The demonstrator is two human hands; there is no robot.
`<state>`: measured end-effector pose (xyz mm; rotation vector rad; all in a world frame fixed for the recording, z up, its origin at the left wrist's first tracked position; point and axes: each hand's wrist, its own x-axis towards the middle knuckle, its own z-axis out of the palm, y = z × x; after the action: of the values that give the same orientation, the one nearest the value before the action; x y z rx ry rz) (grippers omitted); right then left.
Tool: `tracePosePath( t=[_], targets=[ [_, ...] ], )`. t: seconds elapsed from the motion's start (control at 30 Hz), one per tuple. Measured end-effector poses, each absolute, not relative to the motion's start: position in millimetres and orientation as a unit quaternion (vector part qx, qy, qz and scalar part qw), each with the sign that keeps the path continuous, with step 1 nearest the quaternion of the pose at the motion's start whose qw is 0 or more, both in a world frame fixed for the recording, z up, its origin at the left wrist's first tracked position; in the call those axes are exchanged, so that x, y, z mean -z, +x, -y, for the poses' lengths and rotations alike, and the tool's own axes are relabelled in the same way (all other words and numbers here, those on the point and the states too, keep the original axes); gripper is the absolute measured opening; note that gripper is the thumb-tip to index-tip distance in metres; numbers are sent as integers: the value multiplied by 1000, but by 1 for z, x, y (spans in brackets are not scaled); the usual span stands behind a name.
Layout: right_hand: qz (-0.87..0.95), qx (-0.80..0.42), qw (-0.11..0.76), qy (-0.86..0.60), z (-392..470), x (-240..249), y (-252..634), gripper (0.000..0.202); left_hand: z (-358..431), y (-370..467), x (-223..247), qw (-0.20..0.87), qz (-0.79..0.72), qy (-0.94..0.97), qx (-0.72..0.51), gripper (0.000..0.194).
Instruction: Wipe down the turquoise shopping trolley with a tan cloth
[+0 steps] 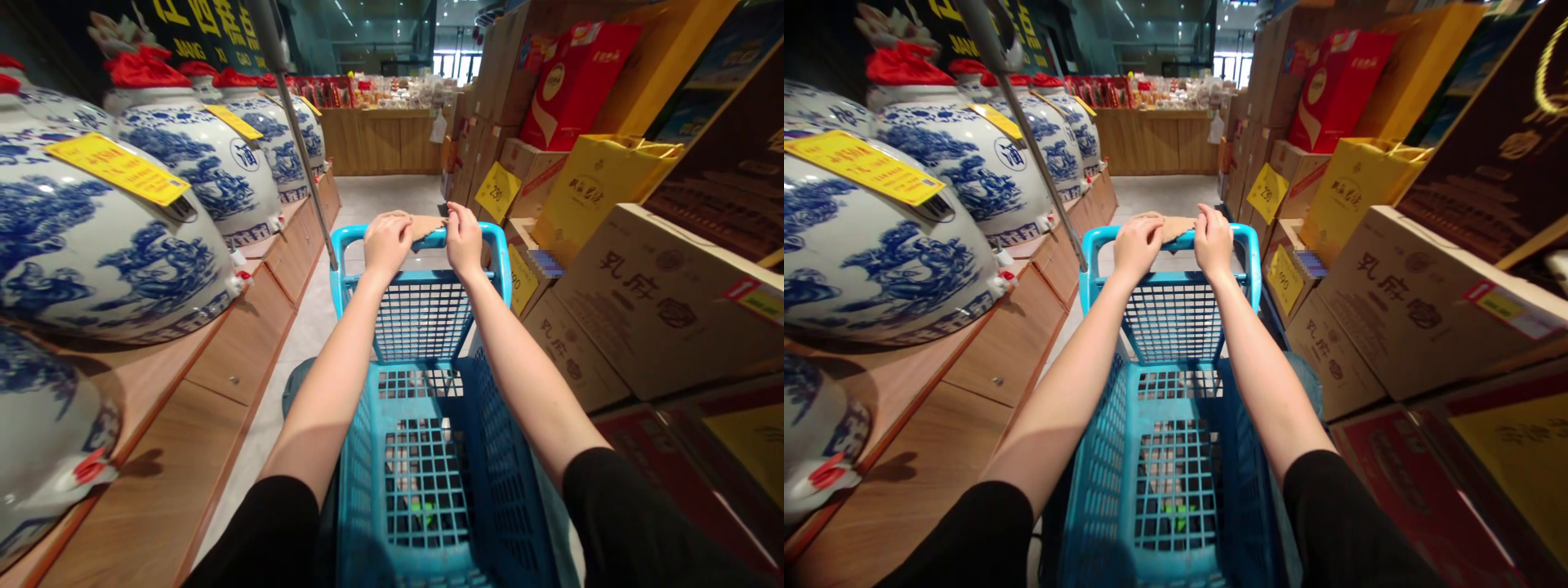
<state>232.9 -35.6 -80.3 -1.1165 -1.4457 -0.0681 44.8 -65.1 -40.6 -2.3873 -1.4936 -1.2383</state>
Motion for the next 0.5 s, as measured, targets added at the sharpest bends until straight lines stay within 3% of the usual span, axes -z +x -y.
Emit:
tracePosePath(
  t=[0.17, 0.37, 0.5],
  targets=[
    [632, 33, 607, -481, 37, 80, 233, 51, 70, 56, 40, 40, 418, -835, 355, 35],
    [625, 25, 612, -484, 36, 81, 235, 52, 68, 39, 36, 29, 521, -762, 384, 34],
    [631, 14, 612, -477, 35, 81, 237, 52, 69, 46, 38, 29, 444, -819, 361, 35]
  ],
)
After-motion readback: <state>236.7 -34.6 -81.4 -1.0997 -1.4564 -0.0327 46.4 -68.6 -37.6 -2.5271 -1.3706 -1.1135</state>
